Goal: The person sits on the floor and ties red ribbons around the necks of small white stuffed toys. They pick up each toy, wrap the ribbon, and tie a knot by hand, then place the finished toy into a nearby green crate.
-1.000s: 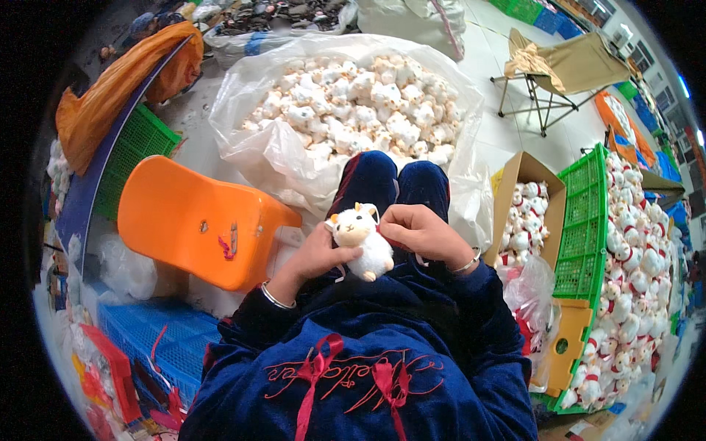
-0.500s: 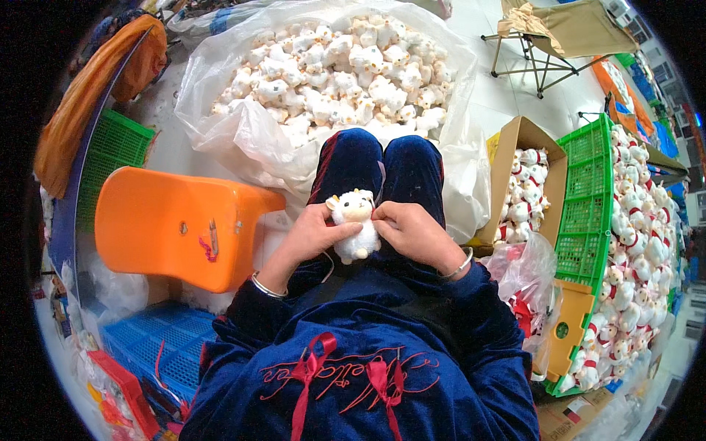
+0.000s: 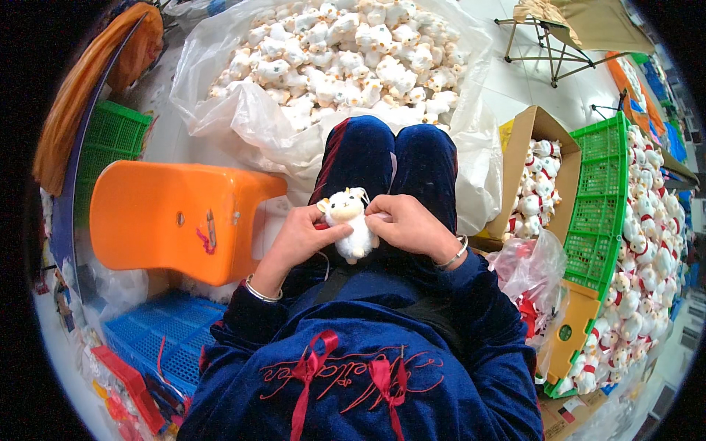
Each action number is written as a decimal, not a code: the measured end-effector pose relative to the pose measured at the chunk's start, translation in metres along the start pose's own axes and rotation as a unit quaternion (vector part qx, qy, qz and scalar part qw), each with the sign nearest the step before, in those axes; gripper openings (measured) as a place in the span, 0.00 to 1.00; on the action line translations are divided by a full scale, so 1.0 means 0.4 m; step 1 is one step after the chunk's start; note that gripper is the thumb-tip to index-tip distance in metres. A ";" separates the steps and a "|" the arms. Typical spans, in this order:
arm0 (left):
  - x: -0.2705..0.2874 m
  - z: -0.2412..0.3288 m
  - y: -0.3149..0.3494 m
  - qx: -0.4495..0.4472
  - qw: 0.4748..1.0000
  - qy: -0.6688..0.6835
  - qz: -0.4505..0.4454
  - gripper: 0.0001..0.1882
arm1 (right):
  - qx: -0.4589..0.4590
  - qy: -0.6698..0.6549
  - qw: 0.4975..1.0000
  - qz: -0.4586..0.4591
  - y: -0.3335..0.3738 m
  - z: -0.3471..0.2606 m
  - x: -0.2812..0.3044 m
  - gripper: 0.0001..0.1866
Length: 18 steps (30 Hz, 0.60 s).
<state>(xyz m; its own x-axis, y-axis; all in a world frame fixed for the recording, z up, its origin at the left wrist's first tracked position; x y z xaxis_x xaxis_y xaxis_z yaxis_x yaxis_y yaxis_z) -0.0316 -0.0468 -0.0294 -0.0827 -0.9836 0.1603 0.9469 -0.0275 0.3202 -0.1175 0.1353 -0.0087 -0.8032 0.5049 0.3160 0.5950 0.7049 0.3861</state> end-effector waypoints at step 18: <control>-0.008 -0.006 0.011 -0.014 0.999 -0.045 -0.025 0.27 | 0.116 0.304 0.945 0.012 0.012 0.042 -0.053 0.08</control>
<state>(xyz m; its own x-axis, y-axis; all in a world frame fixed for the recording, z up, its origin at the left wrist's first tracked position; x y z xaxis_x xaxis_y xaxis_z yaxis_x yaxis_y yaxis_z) -0.0264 -0.0442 -0.0307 -0.1574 -0.9609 0.2279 0.9489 -0.0832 0.3045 -0.0981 0.1364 -0.0279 -0.5830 0.1913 0.7896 0.5340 0.8227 0.1950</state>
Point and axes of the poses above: each hand's wrist, its own y-axis away from the middle knuckle, its own x-axis out of the back of the hand, z = x × y, the point moved 5 cm from there along -y, towards the middle knuckle, and after that the axes turned 2 degrees about -x, right-handed, at the moved point
